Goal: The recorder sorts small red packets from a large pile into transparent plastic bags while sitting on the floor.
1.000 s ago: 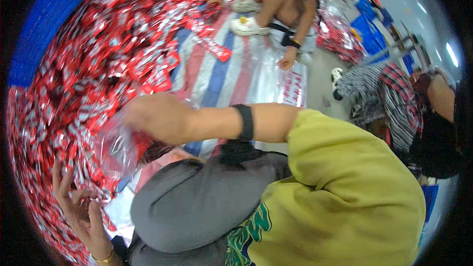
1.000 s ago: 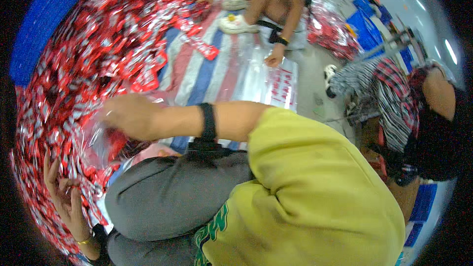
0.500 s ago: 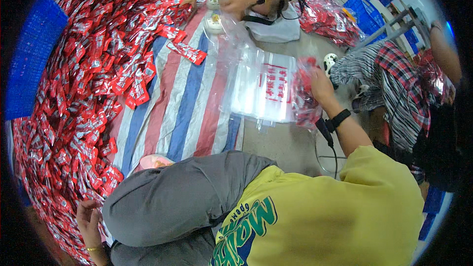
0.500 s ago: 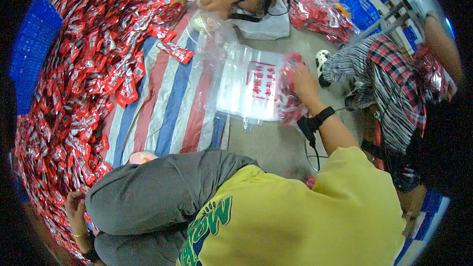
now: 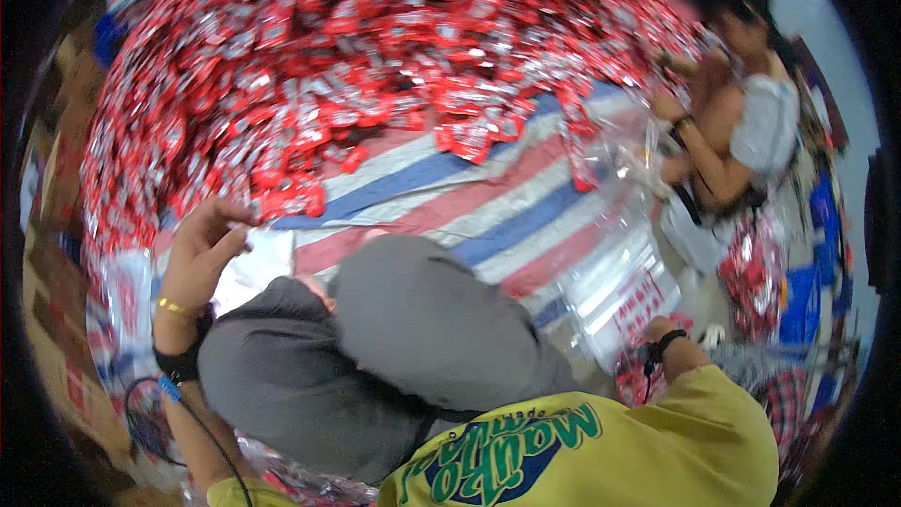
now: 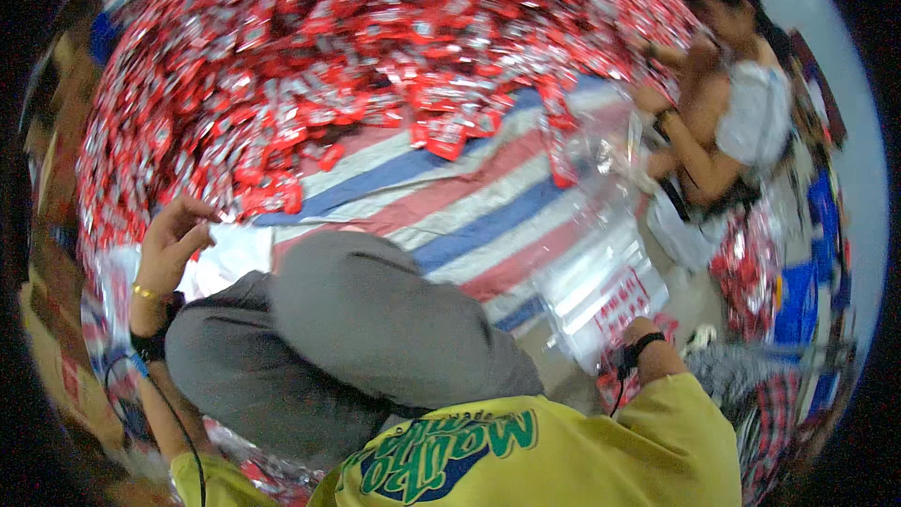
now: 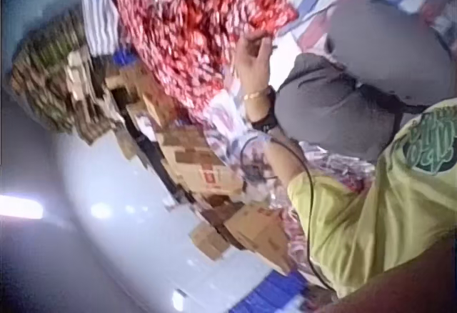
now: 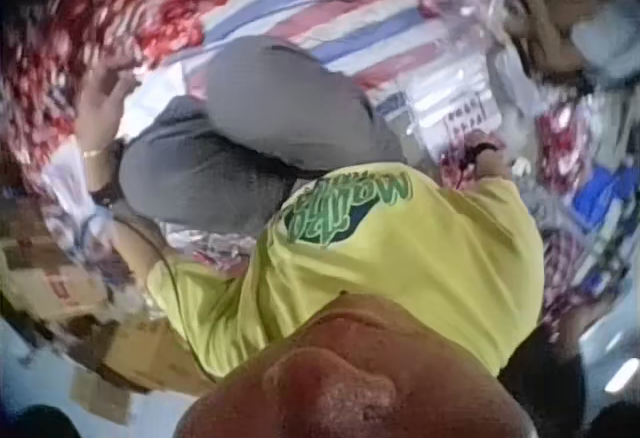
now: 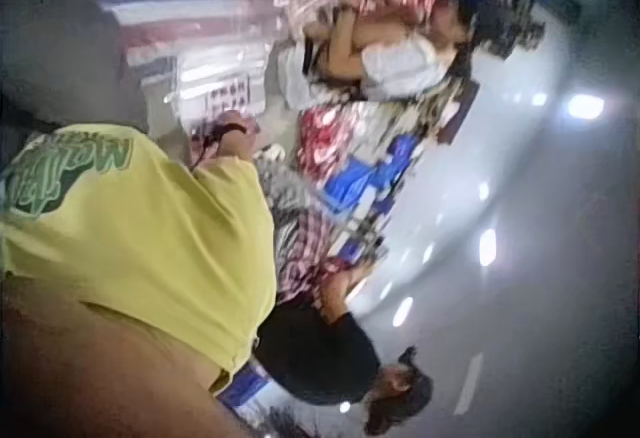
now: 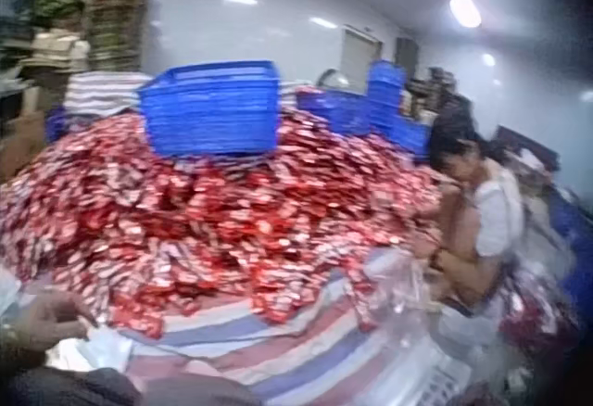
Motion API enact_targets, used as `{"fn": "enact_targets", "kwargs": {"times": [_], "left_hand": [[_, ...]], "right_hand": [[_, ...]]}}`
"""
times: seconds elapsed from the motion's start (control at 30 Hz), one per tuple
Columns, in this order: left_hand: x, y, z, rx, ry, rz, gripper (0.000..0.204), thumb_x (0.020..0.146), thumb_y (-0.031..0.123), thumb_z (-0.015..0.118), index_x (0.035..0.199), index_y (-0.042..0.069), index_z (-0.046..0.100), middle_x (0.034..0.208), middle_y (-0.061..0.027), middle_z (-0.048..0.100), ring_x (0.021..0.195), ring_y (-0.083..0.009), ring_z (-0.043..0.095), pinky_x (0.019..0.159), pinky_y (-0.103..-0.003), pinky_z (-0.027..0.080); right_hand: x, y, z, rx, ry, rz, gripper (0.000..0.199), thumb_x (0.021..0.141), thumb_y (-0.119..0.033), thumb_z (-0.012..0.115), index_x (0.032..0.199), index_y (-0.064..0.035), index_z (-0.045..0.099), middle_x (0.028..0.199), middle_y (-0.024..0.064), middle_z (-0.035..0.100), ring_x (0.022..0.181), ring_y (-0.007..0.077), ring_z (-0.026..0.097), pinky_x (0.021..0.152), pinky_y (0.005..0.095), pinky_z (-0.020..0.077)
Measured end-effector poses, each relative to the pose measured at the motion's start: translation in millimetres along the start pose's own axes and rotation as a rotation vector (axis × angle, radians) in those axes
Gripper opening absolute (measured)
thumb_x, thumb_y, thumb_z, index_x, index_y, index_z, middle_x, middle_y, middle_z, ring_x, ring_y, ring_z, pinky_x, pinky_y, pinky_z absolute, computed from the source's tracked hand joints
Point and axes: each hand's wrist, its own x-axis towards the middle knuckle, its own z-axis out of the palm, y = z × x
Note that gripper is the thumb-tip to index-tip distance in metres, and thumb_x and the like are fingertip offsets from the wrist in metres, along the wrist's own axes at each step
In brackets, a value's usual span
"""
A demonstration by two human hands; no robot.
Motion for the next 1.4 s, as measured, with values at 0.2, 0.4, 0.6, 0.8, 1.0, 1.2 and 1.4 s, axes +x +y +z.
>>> {"fn": "enact_targets", "kwargs": {"times": [0.2, 0.4, 0.6, 0.8, 1.0, 1.2, 1.4], "left_hand": [[-23, -181, -61, -0.235, 0.256, -0.269, 0.023, 0.093, 0.011, 0.068, 0.115, 0.003, 0.064, 0.100, -0.0049, 0.072, 0.080, -0.0129, 0.068, 0.072, -0.028, 0.054], [-46, -407, -55, -0.298, 0.657, -0.743, 0.046, 0.080, 0.024, 0.082, 0.113, -0.002, 0.064, 0.101, -0.0121, 0.069, 0.089, -0.0216, 0.067, 0.079, -0.035, 0.055], [32, -426, -38, 0.221, 0.663, -0.929, 0.092, 0.063, 0.045, 0.094, 0.128, -0.005, 0.052, 0.130, -0.0244, 0.051, 0.121, -0.0382, 0.052, 0.100, -0.048, 0.048], [58, -444, -37, 0.437, 0.661, -0.703, 0.093, 0.060, 0.036, 0.093, 0.132, -0.001, 0.046, 0.125, -0.0238, 0.046, 0.114, -0.0424, 0.051, 0.098, -0.047, 0.048], [43, -470, -24, 0.350, 0.629, -0.506, 0.029, 0.080, 0.012, 0.074, 0.102, 0.003, 0.057, 0.103, -0.0160, 0.057, 0.088, -0.0351, 0.060, 0.074, -0.044, 0.050], [16, -452, -2, 0.240, 0.808, -0.467, 0.007, 0.081, 0.005, 0.063, 0.087, 0.002, 0.060, 0.082, -0.0147, 0.059, 0.074, -0.0332, 0.060, 0.067, -0.042, 0.048], [-45, -483, 19, 0.347, 0.662, -0.714, 0.015, 0.079, -0.001, 0.056, 0.091, 0.002, 0.063, 0.082, -0.0153, 0.062, 0.076, -0.0306, 0.063, 0.066, -0.041, 0.048]], "right_hand": [[57, -332, -138, 0.359, 0.194, -0.799, 0.031, 0.091, -0.033, 0.065, 0.092, -0.0028, 0.071, 0.091, 0.0150, 0.074, 0.092, 0.0328, 0.069, 0.080, 0.0443, 0.0540], [14, -722, -320, 0.356, 0.094, -1.133, 0.051, 0.086, -0.046, 0.075, 0.110, -0.0015, 0.064, 0.107, 0.0190, 0.067, 0.104, 0.0303, 0.065, 0.087, 0.0449, 0.0505], [-34, -967, -438, 0.201, 1.001, -1.073, 0.109, 0.070, -0.063, 0.085, 0.149, -0.0032, 0.040, 0.149, 0.0303, 0.043, 0.140, 0.0431, 0.042, 0.111, 0.0577, 0.0377], [-36, -1032, -446, 0.257, 0.754, -0.895, 0.125, 0.064, -0.060, 0.089, 0.161, -0.0174, 0.023, 0.154, 0.0320, 0.033, 0.142, 0.0532, 0.032, 0.112, 0.0642, 0.0328], [-47, -989, -376, -0.011, 0.768, -1.043, 0.117, 0.066, -0.020, 0.091, 0.161, -0.0260, 0.023, 0.150, 0.0288, 0.037, 0.134, 0.0504, 0.041, 0.107, 0.0551, 0.0424], [-11, -909, -342, 0.200, 0.650, -1.102, 0.078, 0.077, -0.011, 0.078, 0.146, -0.0175, 0.042, 0.124, 0.0220, 0.062, 0.110, 0.0445, 0.061, 0.095, 0.0512, 0.0509], [-12, -852, -295, 0.226, 0.470, -1.422, 0.047, 0.084, -0.014, 0.071, 0.129, -0.0105, 0.058, 0.109, 0.0233, 0.067, 0.103, 0.0449, 0.064, 0.087, 0.0516, 0.0511]]}}
